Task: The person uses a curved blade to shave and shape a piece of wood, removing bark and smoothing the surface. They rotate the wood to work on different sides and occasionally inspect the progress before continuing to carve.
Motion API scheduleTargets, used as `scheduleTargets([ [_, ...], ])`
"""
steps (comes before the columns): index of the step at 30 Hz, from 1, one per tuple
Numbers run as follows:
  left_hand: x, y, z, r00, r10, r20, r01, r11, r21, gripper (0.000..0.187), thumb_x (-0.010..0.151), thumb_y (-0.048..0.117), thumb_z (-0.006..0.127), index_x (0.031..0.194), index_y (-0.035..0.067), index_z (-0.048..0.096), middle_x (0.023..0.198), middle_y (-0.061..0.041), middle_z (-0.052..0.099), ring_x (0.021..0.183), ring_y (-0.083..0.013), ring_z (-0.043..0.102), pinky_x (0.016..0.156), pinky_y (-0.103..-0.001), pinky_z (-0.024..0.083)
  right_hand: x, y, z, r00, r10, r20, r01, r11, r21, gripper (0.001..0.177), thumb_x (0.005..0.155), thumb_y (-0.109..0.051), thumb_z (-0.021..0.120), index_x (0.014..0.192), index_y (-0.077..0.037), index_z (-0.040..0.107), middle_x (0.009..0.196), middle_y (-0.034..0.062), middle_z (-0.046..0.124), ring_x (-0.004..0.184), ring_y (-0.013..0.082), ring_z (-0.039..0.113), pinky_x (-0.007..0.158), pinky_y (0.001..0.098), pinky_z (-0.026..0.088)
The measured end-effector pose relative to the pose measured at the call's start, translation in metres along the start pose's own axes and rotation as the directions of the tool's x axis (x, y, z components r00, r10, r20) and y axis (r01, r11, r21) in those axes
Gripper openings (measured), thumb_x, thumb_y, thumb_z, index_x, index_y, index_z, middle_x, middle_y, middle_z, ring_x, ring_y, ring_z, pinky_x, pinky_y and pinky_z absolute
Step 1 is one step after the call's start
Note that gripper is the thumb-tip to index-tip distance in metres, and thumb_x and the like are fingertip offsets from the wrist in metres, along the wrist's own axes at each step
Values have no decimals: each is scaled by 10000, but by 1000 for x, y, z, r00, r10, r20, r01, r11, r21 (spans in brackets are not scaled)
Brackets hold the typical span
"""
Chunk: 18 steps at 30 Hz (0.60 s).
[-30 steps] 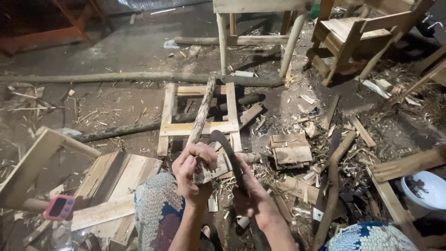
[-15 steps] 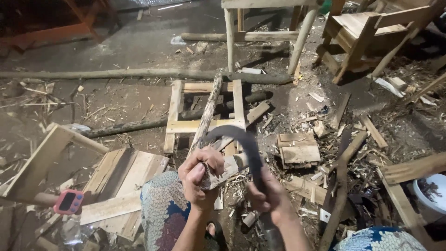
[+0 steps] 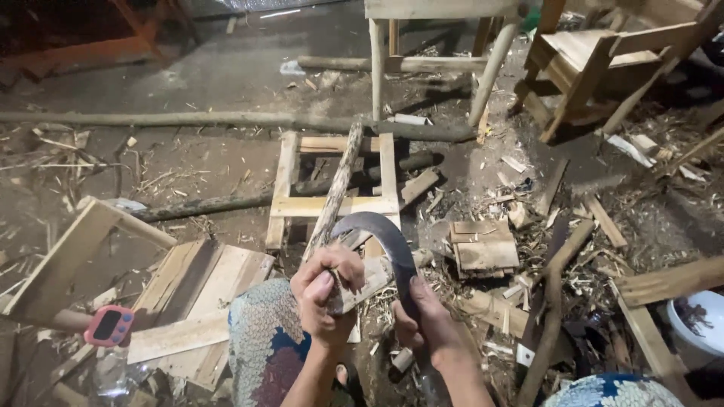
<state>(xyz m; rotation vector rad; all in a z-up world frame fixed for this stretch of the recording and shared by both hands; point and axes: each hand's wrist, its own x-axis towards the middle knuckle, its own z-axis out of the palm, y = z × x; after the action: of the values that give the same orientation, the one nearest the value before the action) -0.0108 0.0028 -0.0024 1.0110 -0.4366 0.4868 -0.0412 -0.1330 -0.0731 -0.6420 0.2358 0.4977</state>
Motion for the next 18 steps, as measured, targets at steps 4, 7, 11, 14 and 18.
scheduleTargets([
  [4, 5, -4, -1, 1000, -14, 23, 14, 1000, -19, 206, 779, 213, 422, 661, 77, 522, 592, -38, 520, 530, -137, 459, 511, -283, 388, -5, -15, 10, 989, -60, -133, 60, 998, -1, 333, 1009, -271, 316, 1264, -146, 489, 425, 8, 438, 245, 85, 327, 213, 188, 257],
  [7, 1, 5, 5, 999, -31, -35, 31, 1000, -3, 224, 747, 222, 455, 605, 64, 527, 563, -46, 518, 519, -147, 456, 554, -284, 379, -6, -4, 4, 965, -141, -222, 117, 986, -118, 319, 986, -253, 343, 1253, -150, 483, 441, 7, 457, 265, 99, 354, 236, 204, 264],
  [11, 5, 9, 14, 999, -22, -33, 25, 996, 82, 222, 737, 223, 449, 588, 72, 512, 562, -45, 513, 508, -138, 431, 523, -275, 357, 7, 8, -5, 993, -88, 82, 95, 991, -89, 455, 948, -375, 379, 1367, -202, 337, 429, -33, 445, 270, 70, 361, 235, 169, 273],
  [14, -5, -5, 5, 999, -35, 4, 34, 997, 62, 223, 765, 241, 437, 632, 87, 528, 596, -29, 528, 524, -118, 456, 533, -264, 386, 16, 25, -30, 966, -26, 256, -10, 990, 137, 462, 964, -397, 343, 1406, -265, 319, 429, -27, 400, 269, 58, 340, 224, 158, 258],
  [18, 1, 1, 16, 999, -1, 36, -4, 994, 114, 247, 784, 248, 417, 633, 83, 524, 581, -24, 526, 489, -113, 447, 484, -258, 374, 12, 21, -23, 895, -83, 438, -71, 943, 325, 527, 979, -354, 273, 1449, -502, 87, 449, -6, 395, 295, 50, 339, 230, 143, 269],
])
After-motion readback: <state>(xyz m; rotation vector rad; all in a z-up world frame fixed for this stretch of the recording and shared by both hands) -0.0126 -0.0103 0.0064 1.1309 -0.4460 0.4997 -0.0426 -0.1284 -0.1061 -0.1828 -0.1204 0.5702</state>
